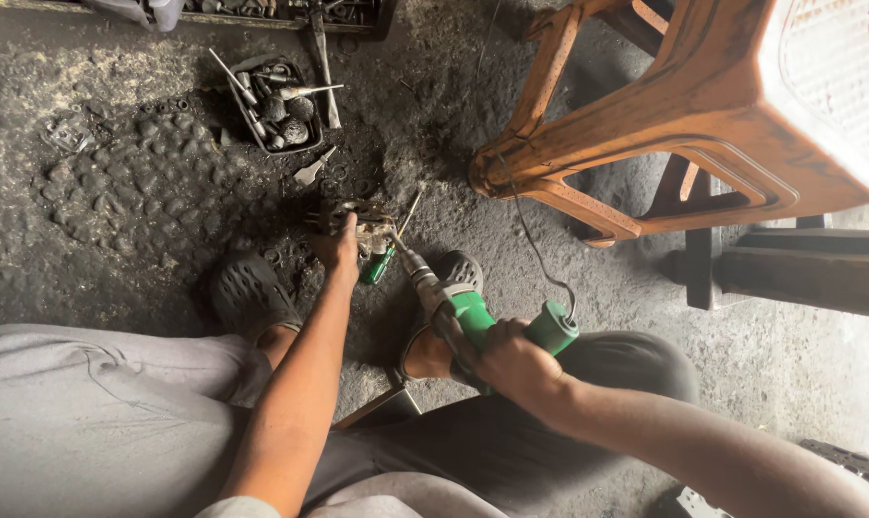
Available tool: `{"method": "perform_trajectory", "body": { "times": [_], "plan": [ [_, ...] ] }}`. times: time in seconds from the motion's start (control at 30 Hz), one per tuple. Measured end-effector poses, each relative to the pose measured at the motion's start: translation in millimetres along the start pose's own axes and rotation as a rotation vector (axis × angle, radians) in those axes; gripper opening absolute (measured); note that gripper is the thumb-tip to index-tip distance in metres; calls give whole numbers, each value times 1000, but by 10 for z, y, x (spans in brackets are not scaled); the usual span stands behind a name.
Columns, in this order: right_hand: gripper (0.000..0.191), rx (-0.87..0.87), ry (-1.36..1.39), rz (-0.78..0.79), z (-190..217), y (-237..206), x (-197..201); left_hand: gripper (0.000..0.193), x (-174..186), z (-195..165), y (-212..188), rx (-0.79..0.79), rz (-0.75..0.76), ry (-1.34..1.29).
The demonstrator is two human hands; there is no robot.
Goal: The person sits on the floor and uses a green power drill to remove bolts from a metallic engine component. They also use a screwdriver to pry or adjust parts of the component and place removed hardware into a nearby container.
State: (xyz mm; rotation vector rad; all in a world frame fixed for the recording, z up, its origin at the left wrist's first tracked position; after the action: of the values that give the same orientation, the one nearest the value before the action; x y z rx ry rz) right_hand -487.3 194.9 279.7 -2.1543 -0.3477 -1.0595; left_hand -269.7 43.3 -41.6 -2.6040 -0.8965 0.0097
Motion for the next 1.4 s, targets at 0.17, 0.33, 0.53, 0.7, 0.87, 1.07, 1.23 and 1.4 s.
{"method": "perform_trajectory", "body": {
  "times": [0.17, 0.33, 0.53, 0.7, 0.87, 1.07, 1.23, 1.4],
  "plan": [
    [92, -97, 359, 299, -203, 56, 302, 90, -18, -123, -50, -36, -34, 43],
    [100, -314, 865, 388, -600, 74, 478, 89, -2, -239, -99, 49, -2, 42],
    [100, -533, 1348, 214, -957, -114, 427, 79, 32, -318, -38, -13, 95, 39],
    [96, -584, 1554, 264, -983, -205, 340, 74, 13, -314, -39, -34, 86, -39],
    [95, -488, 1588, 159, -943, -172, 246, 73, 23, -303, -32, -38, 97, -136],
    [84, -540, 1280, 180, -713, -8, 195, 77, 38, -323, -63, 41, 107, 38],
    [97, -464, 863, 253, -582, 49, 294, 80, -8, -344, -123, 18, 35, 89],
    [107, -298, 702, 344, -574, 52, 348, 94, 9, -321, -167, -26, 34, 73]
  ]
}}
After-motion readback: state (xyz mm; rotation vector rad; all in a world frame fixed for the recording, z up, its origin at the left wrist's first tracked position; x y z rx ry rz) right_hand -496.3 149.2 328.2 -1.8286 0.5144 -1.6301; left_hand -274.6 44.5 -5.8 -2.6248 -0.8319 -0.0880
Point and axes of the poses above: each hand's wrist, its own y-axis towards the middle knuckle, its own x-axis out of the back of the hand, z = x × y, the point moved 1 cm from there along y, towards the middle knuckle, and after that the axes turned 12 degrees about -x, right-handed, at the moved point
